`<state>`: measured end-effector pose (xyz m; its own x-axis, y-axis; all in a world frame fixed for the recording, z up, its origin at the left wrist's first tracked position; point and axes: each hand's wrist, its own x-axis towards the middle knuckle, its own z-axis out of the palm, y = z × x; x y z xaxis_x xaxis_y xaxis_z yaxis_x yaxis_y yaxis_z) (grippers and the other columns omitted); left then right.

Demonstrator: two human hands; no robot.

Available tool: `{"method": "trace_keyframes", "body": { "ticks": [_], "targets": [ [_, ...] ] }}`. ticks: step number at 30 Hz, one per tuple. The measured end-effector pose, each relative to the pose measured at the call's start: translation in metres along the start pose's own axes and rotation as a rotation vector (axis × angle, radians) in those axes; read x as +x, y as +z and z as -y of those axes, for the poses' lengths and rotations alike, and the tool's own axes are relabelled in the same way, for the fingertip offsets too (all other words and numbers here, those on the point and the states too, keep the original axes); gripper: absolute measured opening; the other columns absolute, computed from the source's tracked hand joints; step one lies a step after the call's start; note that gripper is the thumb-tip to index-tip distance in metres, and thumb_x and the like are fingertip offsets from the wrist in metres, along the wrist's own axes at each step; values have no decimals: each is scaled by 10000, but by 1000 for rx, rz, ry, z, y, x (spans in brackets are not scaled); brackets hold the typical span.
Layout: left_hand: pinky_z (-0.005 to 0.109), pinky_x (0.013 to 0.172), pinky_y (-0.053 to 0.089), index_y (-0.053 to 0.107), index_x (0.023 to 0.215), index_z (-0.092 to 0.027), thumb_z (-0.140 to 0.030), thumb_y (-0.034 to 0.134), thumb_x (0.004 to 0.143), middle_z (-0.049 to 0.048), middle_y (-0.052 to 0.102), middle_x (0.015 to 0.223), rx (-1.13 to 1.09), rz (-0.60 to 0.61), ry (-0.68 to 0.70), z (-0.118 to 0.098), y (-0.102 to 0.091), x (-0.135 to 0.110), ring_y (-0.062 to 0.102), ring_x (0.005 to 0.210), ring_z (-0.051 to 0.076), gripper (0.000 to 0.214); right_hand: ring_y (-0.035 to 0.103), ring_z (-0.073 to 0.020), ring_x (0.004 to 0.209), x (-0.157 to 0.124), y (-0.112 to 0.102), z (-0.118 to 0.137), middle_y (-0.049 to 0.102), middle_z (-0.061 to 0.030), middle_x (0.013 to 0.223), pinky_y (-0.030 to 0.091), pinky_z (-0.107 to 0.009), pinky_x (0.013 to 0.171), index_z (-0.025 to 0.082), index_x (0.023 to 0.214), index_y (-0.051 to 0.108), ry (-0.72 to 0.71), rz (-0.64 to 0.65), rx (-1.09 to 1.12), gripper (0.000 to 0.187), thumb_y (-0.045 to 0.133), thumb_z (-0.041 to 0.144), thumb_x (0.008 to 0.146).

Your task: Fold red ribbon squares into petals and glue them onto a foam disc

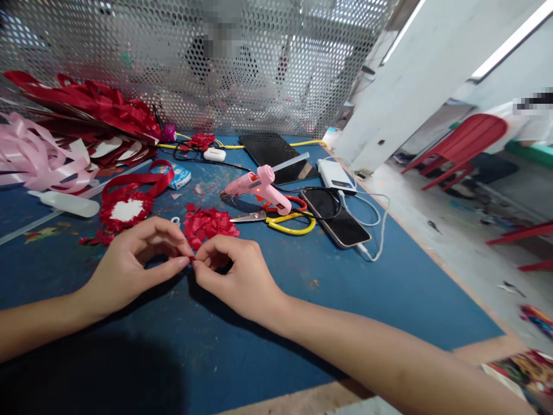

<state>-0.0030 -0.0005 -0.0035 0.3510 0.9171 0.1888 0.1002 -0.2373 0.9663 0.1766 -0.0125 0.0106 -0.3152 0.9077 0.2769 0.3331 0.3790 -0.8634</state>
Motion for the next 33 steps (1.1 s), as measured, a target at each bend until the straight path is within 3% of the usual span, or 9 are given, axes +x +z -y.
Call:
{"method": "trace_keyframes", "body": {
  "ticks": [18,33],
  "targets": [
    [234,657,503,526,906,-207,-189,651,768,0,665,811,-6,-5,-10,-3,0,0,651,779,144,187,509,-68,546,-1,0,1,579,44,600,428,-175,545,172,668,586,11,2,-27,107,583,99,746],
    [240,690,491,547,916,-205,-176,641,766,-1,643,825,157,16,27,-1,0,0,628,770,136,179,520,-79,571,-1,-1,1,590,34,630,422,-190,555,177,693,587,38,3,-23,86,576,123,758]
  ]
}}
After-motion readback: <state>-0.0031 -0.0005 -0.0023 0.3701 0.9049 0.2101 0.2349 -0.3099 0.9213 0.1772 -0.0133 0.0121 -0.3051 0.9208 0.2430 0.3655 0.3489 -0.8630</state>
